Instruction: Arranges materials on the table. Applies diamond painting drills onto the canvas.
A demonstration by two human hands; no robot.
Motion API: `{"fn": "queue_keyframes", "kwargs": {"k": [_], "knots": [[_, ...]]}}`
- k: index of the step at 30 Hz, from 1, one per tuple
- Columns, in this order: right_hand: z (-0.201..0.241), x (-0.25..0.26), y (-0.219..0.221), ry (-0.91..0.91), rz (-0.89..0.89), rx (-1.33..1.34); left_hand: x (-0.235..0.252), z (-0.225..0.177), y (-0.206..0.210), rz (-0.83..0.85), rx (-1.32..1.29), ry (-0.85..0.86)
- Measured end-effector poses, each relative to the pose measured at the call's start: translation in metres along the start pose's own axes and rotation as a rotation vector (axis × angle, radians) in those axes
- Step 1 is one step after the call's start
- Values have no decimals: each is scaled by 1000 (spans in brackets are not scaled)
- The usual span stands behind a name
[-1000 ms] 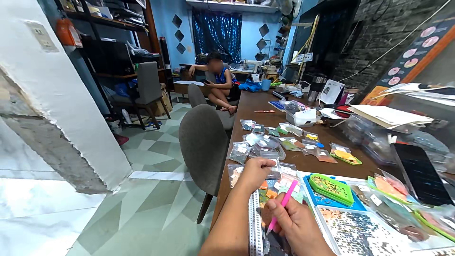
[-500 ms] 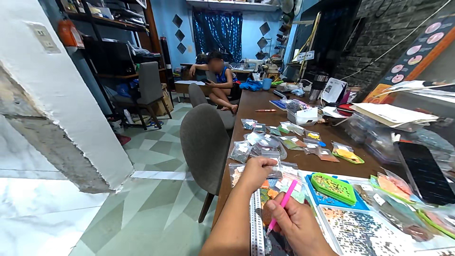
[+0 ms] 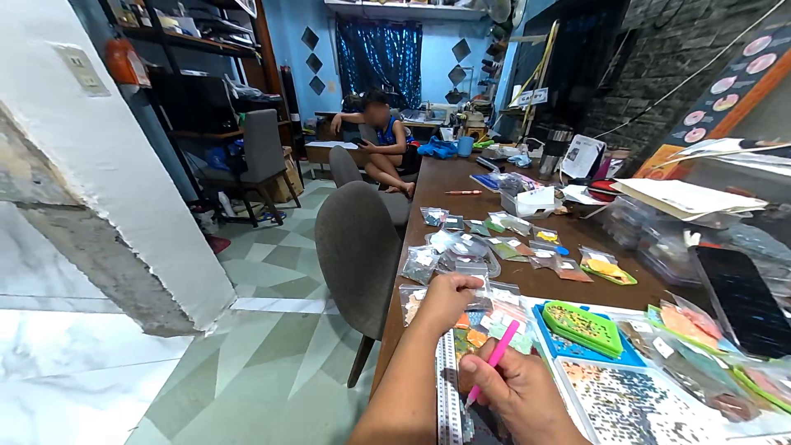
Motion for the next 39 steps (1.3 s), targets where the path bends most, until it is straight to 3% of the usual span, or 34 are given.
{"fn": "queue_keyframes", "kwargs": {"k": [9,16,21,24,34,39], "knots": [[0,1,0,11,35,35,0,-1,0,3,10,-2],[4,-2,1,-166,61,-54,0,-1,0,2,17,1],[8,2,-1,179,36,54,1,0,0,2,18,8],[7,4,-2,240,-3,125,0,0,0,4,6,8],[4,3,1,207,31,90,-1,-1,0,3,-2,4],[1,0,1,35,47,6,-1,-3,2,6,10,-2]]}}
Point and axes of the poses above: each hand's wrist, its own x-axis towards the middle knuckle, its own y-axis out of the palm, z = x × y, the point moved 2 cm from there along x, towards the middle knuckle, and after that the axes turned 9 degrees about -z, right-handed, at the moved point
